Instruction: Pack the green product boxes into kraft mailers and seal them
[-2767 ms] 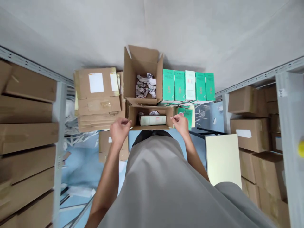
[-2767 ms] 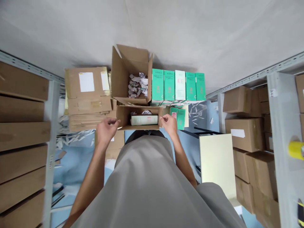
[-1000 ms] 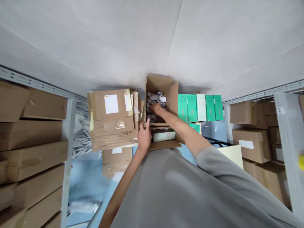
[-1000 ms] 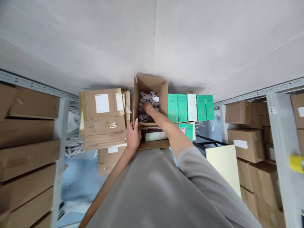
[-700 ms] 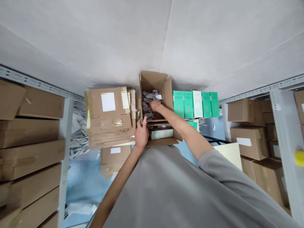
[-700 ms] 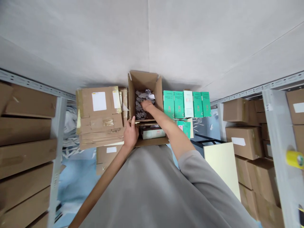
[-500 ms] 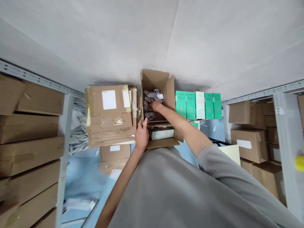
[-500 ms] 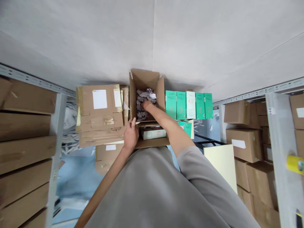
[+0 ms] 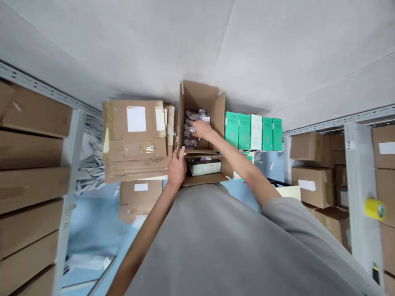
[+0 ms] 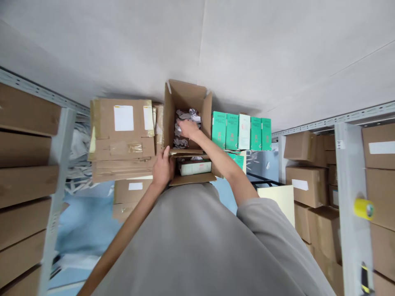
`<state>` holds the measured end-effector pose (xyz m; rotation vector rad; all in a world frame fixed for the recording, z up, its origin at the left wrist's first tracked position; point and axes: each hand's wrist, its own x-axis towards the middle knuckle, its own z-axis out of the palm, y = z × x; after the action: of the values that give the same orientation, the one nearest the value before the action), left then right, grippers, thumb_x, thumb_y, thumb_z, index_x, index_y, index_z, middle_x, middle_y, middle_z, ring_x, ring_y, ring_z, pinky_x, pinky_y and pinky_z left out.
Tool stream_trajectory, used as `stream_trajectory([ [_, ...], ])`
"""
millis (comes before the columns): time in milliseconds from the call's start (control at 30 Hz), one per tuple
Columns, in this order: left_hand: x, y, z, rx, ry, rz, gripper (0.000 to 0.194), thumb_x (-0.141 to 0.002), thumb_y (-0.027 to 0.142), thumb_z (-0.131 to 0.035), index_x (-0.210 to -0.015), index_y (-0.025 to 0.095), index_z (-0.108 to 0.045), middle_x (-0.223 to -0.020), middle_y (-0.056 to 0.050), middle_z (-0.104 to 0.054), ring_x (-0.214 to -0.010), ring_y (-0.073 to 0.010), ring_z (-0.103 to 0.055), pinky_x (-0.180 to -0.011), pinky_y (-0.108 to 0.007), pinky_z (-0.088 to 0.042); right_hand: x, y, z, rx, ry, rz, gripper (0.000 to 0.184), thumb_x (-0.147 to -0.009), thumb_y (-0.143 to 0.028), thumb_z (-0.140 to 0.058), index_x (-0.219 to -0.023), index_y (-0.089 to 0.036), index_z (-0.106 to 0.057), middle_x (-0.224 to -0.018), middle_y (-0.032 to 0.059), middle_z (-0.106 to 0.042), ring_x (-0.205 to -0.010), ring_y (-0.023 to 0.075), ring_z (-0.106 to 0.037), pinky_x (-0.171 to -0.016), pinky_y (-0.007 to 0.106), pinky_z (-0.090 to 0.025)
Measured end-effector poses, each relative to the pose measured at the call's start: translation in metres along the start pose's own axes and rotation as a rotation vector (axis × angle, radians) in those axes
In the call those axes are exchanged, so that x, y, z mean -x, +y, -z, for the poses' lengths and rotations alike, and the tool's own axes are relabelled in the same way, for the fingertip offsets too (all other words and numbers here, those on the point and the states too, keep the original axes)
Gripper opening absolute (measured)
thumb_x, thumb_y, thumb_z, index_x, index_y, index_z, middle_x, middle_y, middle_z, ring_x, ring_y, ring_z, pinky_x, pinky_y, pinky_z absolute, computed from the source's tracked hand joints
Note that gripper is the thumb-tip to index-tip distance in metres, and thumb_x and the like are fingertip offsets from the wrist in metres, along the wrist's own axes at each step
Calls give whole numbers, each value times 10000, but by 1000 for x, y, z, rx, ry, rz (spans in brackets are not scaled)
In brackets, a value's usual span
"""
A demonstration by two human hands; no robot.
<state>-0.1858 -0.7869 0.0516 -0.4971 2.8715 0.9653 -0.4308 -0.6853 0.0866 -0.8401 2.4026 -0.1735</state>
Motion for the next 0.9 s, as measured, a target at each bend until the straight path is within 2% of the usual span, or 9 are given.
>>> stream_trajectory([
  [167, -2, 2, 0, 45, 1, 21, 640, -1103, 226, -477, -1740, 159, -485, -1753, -257, -509, -1481, -381, -658, -1236, -502, -553, 150, 9, 42, -194, 254, 9, 463, -1094, -353, -630, -1543, -240, -638, -1371, 96, -776, -1232, 350, -729, -1090, 417, -549],
  [267, -3, 5, 0, 65, -1, 50, 660, -1099, 237, -494, -1754, 159, -459, -1761, -240, -496, -1443, -369, -672, -1232, -481, -557, 223, 10, 29, -334, 185, 45, 434, -1062, -324, -682, -1494, -293, -701, -1344, 57, -798, -1126, 292, -766, -1015, 361, -568],
  [333, -4, 7, -1, 48, -5, 65, 668, -1103, 243, -497, -1763, 153, -440, -1745, -249, -503, -1403, -370, -693, -1209, -479, -570, 243, 10, 5, -315, 46, -7, 424, -1034, -272, -728, -1457, -295, -751, -1354, 63, -812, -1130, 294, -786, -1005, 356, -578],
  [433, -4, 7, -2, -1, -5, 58, 671, -1113, 249, -490, -1774, 152, -418, -1713, -267, -519, -1366, -383, -713, -1162, -494, -597, 240, 10, -28, -171, -161, -163, 471, -1041, -243, -758, -1510, -281, -750, -1425, 114, -806, -1244, 333, -791, -1028, 365, -580],
  [500, -4, 6, -3, -29, -8, 45, 669, -1116, 243, -483, -1775, 147, -415, -1694, -282, -526, -1352, -397, -724, -1126, -508, -615, 234, 9, -34, -89, -271, -220, 517, -1061, -274, -766, -1575, -251, -713, -1447, 152, -803, -1320, 359, -778, -1047, 375, -579],
  [567, -4, 4, -4, -44, -6, 29, 659, -1120, 237, -475, -1770, 136, -422, -1678, -301, -531, -1344, -410, -732, -1100, -515, -628, 231, 7, -24, -69, -295, -195, 523, -1092, -322, -748, -1602, -227, -689, -1458, 163, -804, -1357, 359, -767, -1074, 375, -575],
  [667, -4, 2, -6, -49, 15, 7, 651, -1120, 221, -469, -1765, 138, -436, -1681, -309, -527, -1345, -413, -736, -1087, -517, -635, 216, 1, 8, -101, -154, -79, 457, -1145, -360, -675, -1589, -253, -689, -1452, 116, -817, -1355, 321, -773, -1109, 359, -568],
  [800, -3, 1, -10, -27, 36, 8, 680, -1088, 164, -491, -1767, 170, -454, -1700, -281, -532, -1367, -393, -733, -1109, -499, -634, 137, -7, 34, 14, -35, 8, 423, -1125, -316, -707, -1543, -254, -698, -1380, 100, -843, -1315, 310, -787, -1103, 371, -588],
  [900, -3, 0, -11, -35, 30, 9, 696, -1068, 118, -484, -1760, 193, -481, -1724, -266, -530, -1338, -377, -753, -1110, -499, -641, 53, -18, 28, 174, -129, -16, 383, -1054, -255, -817, -1416, -140, -768, -1414, 167, -811, -1308, 305, -785, -1078, 325, -592],
])
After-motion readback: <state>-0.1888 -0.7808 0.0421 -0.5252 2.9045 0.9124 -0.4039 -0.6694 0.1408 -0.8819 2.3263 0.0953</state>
